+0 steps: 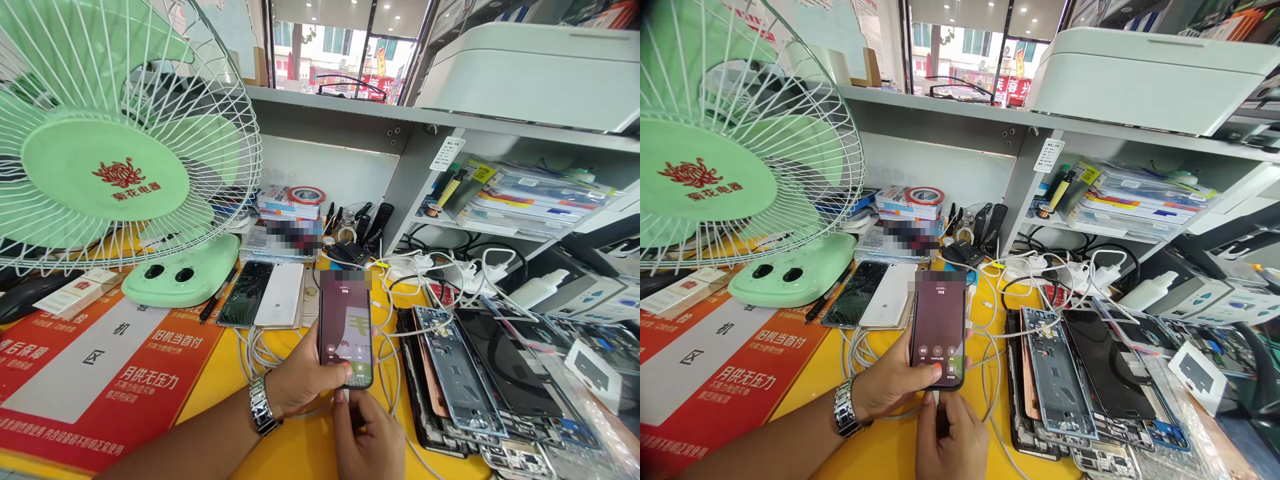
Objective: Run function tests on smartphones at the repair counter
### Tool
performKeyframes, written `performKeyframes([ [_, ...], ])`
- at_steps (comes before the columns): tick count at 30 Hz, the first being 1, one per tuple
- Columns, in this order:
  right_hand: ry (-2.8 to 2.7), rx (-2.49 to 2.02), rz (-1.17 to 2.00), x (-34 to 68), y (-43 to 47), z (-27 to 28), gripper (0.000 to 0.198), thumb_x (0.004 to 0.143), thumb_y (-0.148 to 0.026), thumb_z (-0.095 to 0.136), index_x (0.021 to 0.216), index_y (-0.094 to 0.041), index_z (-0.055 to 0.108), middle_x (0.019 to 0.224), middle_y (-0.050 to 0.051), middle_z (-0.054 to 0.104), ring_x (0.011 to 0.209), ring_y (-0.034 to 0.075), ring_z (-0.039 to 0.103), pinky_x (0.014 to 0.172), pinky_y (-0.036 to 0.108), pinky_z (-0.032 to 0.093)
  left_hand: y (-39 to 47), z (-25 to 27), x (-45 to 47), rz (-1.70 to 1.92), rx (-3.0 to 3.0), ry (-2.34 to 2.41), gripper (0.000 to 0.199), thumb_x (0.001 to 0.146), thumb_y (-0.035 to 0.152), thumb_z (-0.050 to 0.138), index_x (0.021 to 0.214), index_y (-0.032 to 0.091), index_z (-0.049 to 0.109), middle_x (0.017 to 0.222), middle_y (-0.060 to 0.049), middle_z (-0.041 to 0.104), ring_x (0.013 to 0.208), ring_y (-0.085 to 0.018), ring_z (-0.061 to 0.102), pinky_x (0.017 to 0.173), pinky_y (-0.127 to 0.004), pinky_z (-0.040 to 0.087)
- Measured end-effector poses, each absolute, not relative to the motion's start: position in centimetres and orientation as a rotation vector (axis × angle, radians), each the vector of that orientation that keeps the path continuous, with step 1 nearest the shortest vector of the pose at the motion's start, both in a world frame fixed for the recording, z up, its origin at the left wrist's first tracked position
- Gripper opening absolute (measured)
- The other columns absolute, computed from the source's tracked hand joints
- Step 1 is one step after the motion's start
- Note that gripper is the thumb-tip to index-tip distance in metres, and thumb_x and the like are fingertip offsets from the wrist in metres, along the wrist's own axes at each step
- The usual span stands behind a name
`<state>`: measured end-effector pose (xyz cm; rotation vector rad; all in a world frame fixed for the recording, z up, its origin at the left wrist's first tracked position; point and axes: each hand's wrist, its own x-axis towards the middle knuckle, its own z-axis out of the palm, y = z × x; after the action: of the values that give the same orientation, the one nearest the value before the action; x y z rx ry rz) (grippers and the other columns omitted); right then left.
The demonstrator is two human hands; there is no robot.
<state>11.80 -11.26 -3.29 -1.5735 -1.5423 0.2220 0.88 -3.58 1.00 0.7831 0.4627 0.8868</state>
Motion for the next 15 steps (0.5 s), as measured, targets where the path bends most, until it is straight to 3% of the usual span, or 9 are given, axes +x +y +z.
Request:
performKeyframes([
  [4,-1.538,-1.567,0.226,11.69,-11.26,-3.19,0.033,0.094,-0.033,0.052,0.066,-0.02,0.061,0.049,-0.002,0.052,0.042,0.012,0.047,0.045,0.024,0.036,-3.58,0.94,0.96,0.887,0.771,0.443,0.058,0.071,0.016,0.076,0.124,0.024,0.053,0.129,-0.014,0.063,0.101,-0.029,0.069,0.091,-0.045,0.052],
  [9,-1.544,-1.611,0.151,11.73,-11.38,-2.89,0.035,0.096,-0.034,0.049,0.065,-0.021,0.056,0.048,-0.002,0.051,0.042,0.012,0.05,0.045,0.025,0.035,-3.54,0.9,1.21,0.979,0.58,0.371,0.07,0.069,0.015,0.063,0.138,0.022,0.047,0.116,-0.013,0.071,0.102,-0.029,0.068,0.092,-0.045,0.051],
  [15,-1.643,-1.684,-0.206,12.02,-11.65,-3.17,0.03,0.1,-0.032,0.041,0.083,-0.018,0.062,0.055,0.003,0.064,0.043,0.016,0.06,0.044,0.028,0.039,-3.34,0.59,1.08,0.98,0.479,0.391,0.065,0.075,0.02,0.053,0.14,0.015,0.047,0.128,-0.017,0.065,0.12,-0.034,0.059,0.101,-0.052,0.044],
])
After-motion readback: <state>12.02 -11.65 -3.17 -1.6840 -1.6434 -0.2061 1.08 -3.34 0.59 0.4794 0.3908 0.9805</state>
